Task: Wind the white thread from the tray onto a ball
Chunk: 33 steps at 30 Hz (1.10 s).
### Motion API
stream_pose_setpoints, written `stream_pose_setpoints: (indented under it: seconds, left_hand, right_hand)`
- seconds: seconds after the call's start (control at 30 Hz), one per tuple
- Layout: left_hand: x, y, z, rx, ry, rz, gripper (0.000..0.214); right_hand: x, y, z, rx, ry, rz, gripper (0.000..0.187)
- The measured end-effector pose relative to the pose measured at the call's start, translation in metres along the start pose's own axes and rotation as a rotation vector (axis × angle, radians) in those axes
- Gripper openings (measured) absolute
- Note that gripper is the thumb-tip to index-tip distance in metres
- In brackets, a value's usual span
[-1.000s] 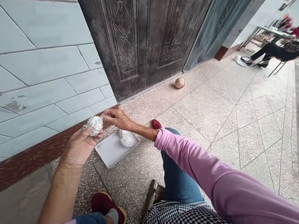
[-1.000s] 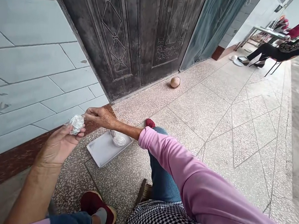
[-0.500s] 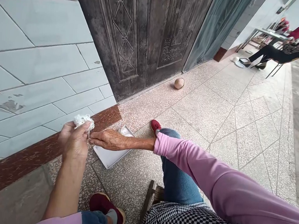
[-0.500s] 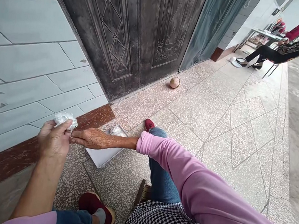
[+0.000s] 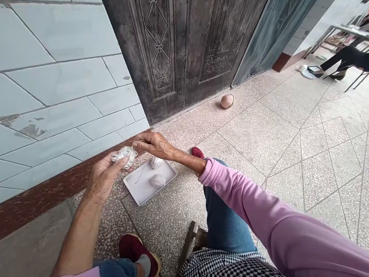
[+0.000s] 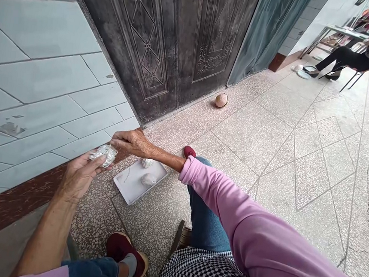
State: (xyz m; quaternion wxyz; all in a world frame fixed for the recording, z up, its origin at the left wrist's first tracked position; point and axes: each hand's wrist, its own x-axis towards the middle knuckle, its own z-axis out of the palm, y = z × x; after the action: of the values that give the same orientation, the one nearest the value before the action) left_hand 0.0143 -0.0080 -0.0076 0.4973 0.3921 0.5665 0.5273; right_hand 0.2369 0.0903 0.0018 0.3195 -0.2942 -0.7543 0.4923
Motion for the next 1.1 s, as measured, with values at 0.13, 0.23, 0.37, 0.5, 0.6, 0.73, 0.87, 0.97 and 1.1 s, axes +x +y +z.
stream_pose_setpoints:
  seconds: [0.13,0.23,0.37,0.5,0.6,0.73,0.87,0.97,1.1]
  left_hand:
    - [-0.005,0.004,0.005,-0.006,-0.093,-0.030,0.079]
    - [-0.009,0.009,0.006,-0.025,-0.106,-0.039,0.082]
    - [-0.013,0.015,0.006,-0.002,-0.151,-0.063,0.075]
    - [-0.015,0.017,0.004,0.007,-0.164,-0.037,0.065]
    - [-0.014,0.017,0.002,-0.013,-0.173,-0.043,0.062]
    - [-0.006,0.015,0.001,-0.111,-0.027,-0.016,0.072]
    - [0.002,0.012,-0.001,-0.113,0.176,0.046,0.074]
    - [0.007,0.012,-0.007,-0.002,0.281,0.076,0.071]
    - [0.008,0.014,-0.016,0.233,0.247,0.099,0.068]
  right_hand:
    - [0.003,0.008,-0.001,0.058,0.007,0.005,0.031]
    - [0.005,0.010,0.000,0.094,0.022,0.013,0.034]
    - [0.005,0.013,0.002,0.118,0.028,-0.032,0.038]
    - [0.006,0.016,0.008,0.230,-0.009,0.058,0.036]
    - [0.008,0.017,0.017,0.291,-0.074,0.132,0.030]
    - [0.007,0.020,0.032,0.153,-0.149,0.117,0.027]
    - [-0.001,0.013,0.040,-0.034,-0.271,0.040,0.031]
    - [-0.007,0.002,0.033,-0.062,-0.288,0.045,0.032]
    - [-0.011,-0.007,0.018,-0.023,-0.234,0.038,0.026]
